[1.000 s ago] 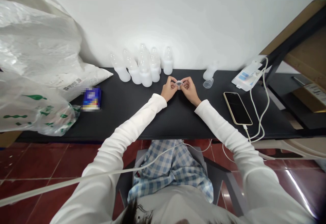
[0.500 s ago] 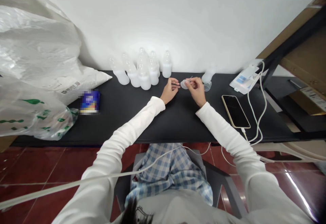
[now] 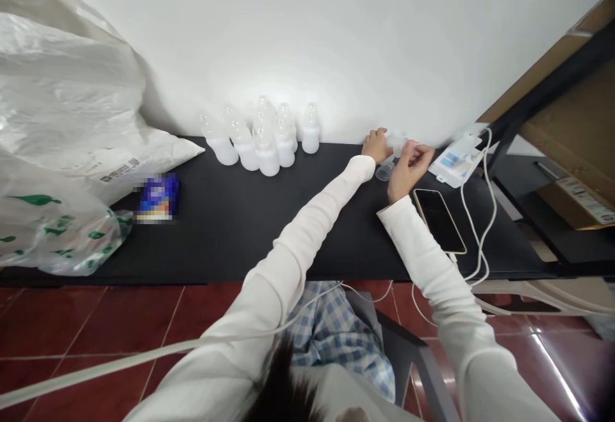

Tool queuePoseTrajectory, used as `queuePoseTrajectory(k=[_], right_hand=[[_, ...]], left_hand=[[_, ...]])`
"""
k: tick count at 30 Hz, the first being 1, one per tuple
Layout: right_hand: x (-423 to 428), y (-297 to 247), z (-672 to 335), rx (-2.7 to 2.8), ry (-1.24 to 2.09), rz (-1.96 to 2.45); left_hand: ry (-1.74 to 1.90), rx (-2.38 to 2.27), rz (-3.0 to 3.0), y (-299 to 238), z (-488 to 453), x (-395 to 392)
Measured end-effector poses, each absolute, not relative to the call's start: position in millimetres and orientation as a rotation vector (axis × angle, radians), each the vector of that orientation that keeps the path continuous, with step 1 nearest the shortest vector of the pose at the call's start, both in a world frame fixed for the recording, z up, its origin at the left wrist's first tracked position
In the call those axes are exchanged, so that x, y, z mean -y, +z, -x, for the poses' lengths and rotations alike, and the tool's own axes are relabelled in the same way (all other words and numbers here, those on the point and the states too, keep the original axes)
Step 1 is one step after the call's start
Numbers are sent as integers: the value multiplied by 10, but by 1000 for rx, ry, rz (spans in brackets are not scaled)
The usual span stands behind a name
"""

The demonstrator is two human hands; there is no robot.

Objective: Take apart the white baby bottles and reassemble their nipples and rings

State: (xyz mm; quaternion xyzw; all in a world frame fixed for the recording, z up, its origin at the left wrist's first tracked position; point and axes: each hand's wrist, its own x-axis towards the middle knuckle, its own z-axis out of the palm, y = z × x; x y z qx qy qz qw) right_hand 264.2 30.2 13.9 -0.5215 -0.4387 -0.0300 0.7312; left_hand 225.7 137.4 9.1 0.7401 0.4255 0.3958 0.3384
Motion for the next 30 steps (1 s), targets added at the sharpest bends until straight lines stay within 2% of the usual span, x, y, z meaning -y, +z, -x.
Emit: queuePoseTrajectory(k=[5, 10, 15, 17, 23, 30], right_hand=[[-311, 105, -2698, 1082, 77, 1147], [-255, 88, -2601, 1213, 211, 1127], [-70, 22, -2316, 1599, 735, 1015], [6, 6, -2236, 1705, 836, 978], [73, 2, -2226, 1857, 713, 977], [96, 4, -2281, 2122, 379, 931]], left_hand=[[1086, -1050, -2023, 218, -1990, -1181], [1235, -1153, -2151, 171, -1038, -601], [1047, -1332, -2397, -28, -200, -160], [998, -1349, -2490, -73, -34, -109], [801, -1187, -2661, -81, 163, -221], [732, -1048, -2478, 52, 297, -251]])
